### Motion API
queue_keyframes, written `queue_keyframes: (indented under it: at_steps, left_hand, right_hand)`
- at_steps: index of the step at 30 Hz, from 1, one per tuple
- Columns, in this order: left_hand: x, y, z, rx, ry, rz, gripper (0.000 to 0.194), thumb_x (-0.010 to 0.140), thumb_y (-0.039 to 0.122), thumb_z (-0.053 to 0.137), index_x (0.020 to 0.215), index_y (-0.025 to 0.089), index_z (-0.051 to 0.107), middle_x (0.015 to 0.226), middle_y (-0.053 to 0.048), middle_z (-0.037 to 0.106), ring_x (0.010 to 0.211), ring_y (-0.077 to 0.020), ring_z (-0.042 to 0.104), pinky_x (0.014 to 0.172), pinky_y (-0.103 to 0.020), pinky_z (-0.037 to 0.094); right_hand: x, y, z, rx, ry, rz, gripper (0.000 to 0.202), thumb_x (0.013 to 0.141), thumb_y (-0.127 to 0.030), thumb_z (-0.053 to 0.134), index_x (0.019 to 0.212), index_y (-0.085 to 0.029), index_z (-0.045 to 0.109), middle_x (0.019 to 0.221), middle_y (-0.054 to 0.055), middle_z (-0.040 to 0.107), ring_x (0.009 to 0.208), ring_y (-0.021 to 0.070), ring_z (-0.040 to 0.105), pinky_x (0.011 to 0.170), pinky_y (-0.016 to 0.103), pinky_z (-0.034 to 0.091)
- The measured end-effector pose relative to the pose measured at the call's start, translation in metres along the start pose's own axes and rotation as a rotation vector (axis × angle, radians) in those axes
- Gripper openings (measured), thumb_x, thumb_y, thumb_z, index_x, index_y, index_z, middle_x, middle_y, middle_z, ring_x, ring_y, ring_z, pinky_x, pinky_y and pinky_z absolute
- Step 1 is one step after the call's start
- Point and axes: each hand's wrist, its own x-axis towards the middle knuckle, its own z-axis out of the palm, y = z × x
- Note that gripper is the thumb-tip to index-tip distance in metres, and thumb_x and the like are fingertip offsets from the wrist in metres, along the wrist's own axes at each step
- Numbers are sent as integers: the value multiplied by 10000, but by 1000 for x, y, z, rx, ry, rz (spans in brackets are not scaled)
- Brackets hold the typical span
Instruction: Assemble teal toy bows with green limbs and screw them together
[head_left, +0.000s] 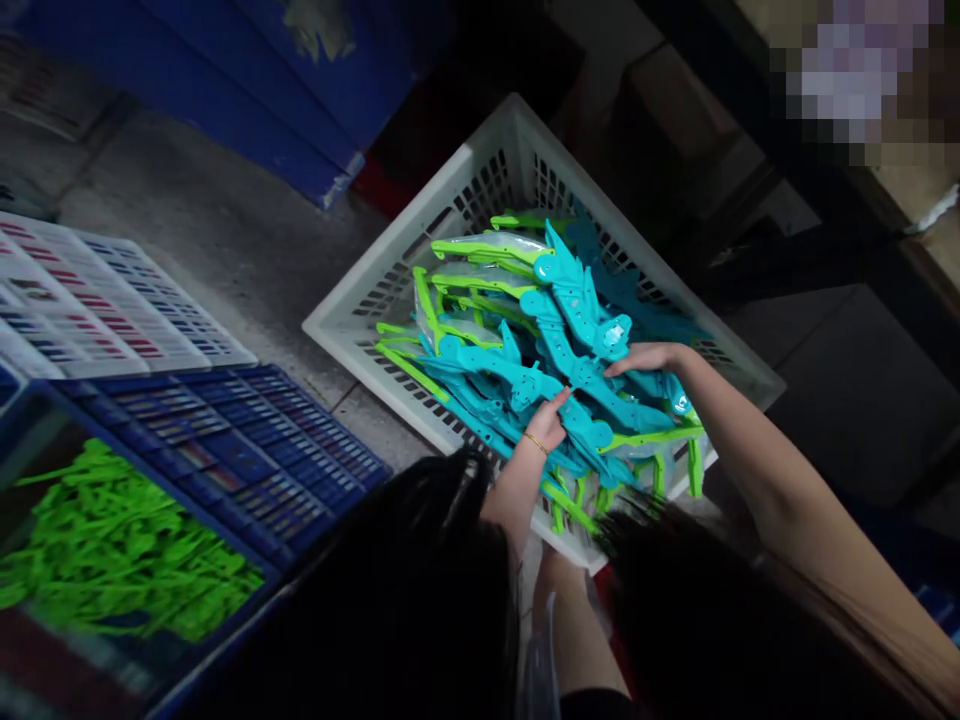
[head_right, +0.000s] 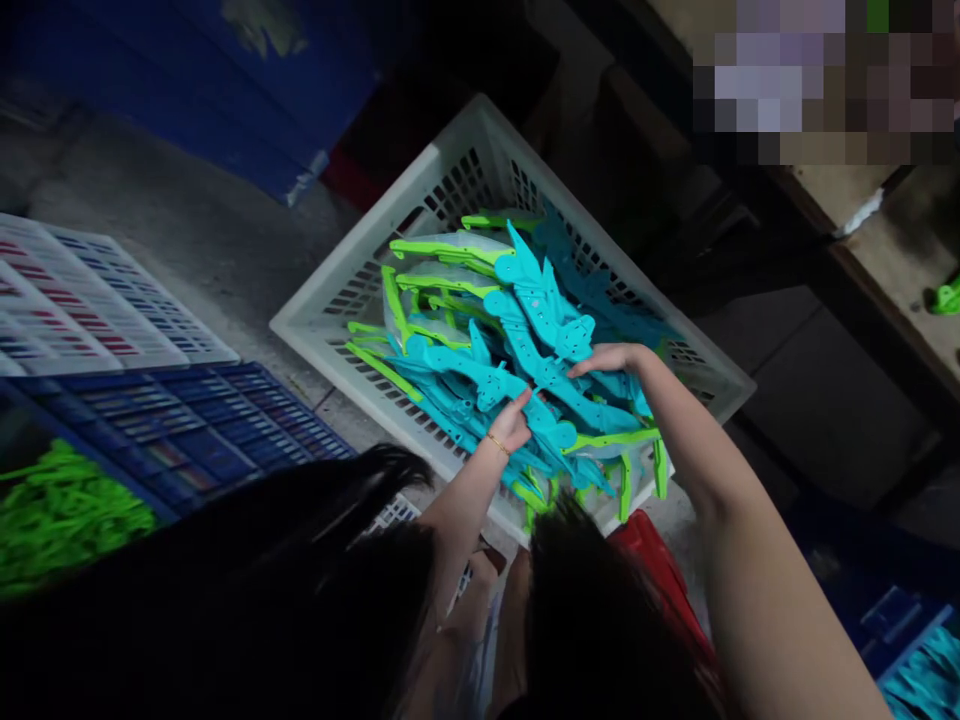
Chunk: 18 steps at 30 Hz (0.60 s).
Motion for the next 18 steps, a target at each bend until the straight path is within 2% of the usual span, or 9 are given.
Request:
queue_keyframes:
  at_steps: [3, 5, 9, 13, 15, 18]
  left_hand:
    - [-10, -8, -8, -2, -53, -44, 446, 572, 463, 854, 866, 185, 665, 1002, -102, 726, 1070, -300, 638, 957, -448, 498]
    - [-18, -11, -7, -11, -86, -59, 499, 501, 442, 888, 857, 175, 663, 997, -109, 727, 1079, -311, 634, 959, -452, 497]
    - [-45, -9, 13, -32, -148, -51, 603, 455, 388, 899, 973, 180, 671, 1023, -90, 725, 1119, -305, 616, 976, -432, 493]
    - [-92, -2, 41, -58, -205, -11, 666, 468, 371, 874, 1080, 210, 663, 1093, -75, 714, 1136, -297, 610, 1005, -409, 484]
    - [-124, 2, 52, -90, -231, 14, 677, 495, 390, 846, 1117, 203, 652, 1115, -83, 707, 1136, -306, 612, 1010, -425, 484]
    - [-176, 11, 63, -139, -287, 42, 654, 527, 361, 820, 1137, 199, 646, 1107, -90, 709, 1116, -314, 626, 992, -448, 499]
  right_hand:
    - [-22, 8, 9, 30, -25, 1, 539, 581, -448, 800, 1046, -195, 699, 1129, 79, 696, 1030, 291, 653, 941, 443, 522]
    - [-40, 12, 17, 44, -16, -23, 548, 582, -429, 799, 1065, -196, 689, 1152, 67, 687, 1077, 283, 631, 986, 431, 491]
    - [-85, 14, 39, 85, 19, -109, 517, 638, -415, 766, 1083, -167, 673, 1148, 72, 684, 1137, 271, 593, 1053, 437, 426]
    - [-142, -1, 72, 164, 91, -161, 574, 677, -414, 738, 1169, -138, 627, 1176, 95, 666, 1089, 268, 613, 1020, 456, 446]
    - [-173, -16, 91, 191, 113, -208, 571, 710, -433, 712, 1193, -147, 612, 1176, 92, 664, 1071, 262, 620, 1008, 459, 454]
    - [-217, -41, 123, 190, 161, -279, 486, 747, -461, 681, 1134, -171, 645, 1137, 77, 676, 1086, 261, 612, 1033, 460, 432]
